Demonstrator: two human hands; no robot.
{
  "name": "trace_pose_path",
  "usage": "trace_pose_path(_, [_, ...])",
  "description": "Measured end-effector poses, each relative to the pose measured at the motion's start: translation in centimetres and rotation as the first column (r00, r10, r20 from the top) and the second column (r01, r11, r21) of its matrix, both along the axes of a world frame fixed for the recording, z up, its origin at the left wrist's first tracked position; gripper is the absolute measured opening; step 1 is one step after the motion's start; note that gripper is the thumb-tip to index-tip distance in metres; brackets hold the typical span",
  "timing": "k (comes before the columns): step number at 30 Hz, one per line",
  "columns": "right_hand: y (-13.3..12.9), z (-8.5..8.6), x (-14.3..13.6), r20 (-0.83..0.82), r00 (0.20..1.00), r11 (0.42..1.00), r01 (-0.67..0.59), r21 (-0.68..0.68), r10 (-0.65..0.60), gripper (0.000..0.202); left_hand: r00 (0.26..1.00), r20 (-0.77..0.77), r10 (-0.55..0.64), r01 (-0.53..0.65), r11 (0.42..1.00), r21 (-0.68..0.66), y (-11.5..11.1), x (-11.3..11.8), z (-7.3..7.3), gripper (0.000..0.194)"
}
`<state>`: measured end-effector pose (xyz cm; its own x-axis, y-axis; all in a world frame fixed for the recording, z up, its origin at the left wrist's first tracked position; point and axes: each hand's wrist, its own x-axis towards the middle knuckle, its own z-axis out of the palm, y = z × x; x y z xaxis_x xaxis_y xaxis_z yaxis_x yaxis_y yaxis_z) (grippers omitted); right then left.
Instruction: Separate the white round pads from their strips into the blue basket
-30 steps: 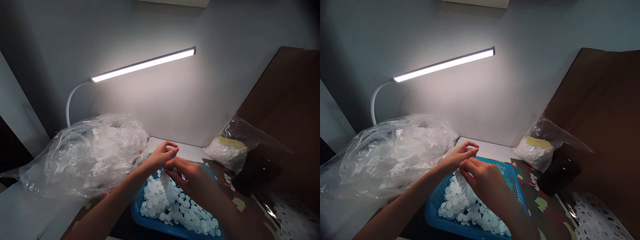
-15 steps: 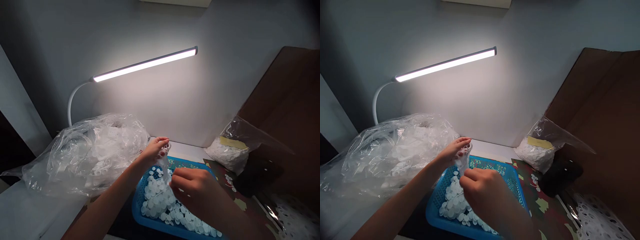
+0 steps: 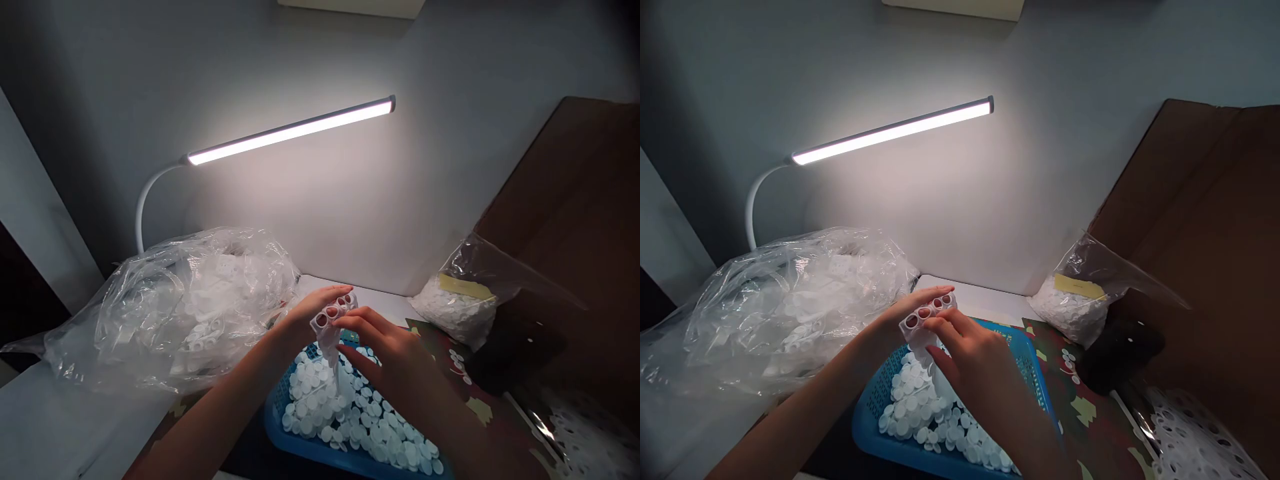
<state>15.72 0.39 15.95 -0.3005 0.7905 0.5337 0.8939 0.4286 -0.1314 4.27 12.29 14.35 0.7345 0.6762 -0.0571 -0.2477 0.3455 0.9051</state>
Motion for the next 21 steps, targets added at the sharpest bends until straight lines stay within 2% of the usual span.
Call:
trace_pose_path(3, [0.4,-0.4,-0.2,-0.044,0.998,0.997,-0.042,0.066,0.045,0.016,0.999,-0.009,-0.036,0.035,0.993,-0.112,-0.6,0.1,0.2,0.035])
trace_pose_path(8, [0.5,-0.9,-0.3,0.007,0.996,0.991,-0.095,0.092,0.094,0.021,0.998,-0.034,-0.045,0.037,0.976,-0.213,-1.0,0.2,0.4,0.034])
trace_pose_path(15, [0.9,-1.4,0.1,0.056,0.997,0.995,-0.063,0.076,0.058,0.019,0.999,-0.02,-0.028,0.022,0.968,-0.25,-0.8,0.6,-0.4,0.036])
trace_pose_path(21, [0.8,-1.1,0.1,0.069,0.995,0.995,-0.082,0.057,0.078,0.024,0.999,0.007,0.032,-0.029,0.967,-0.254,-0.7,0.5,-0.3,0.03])
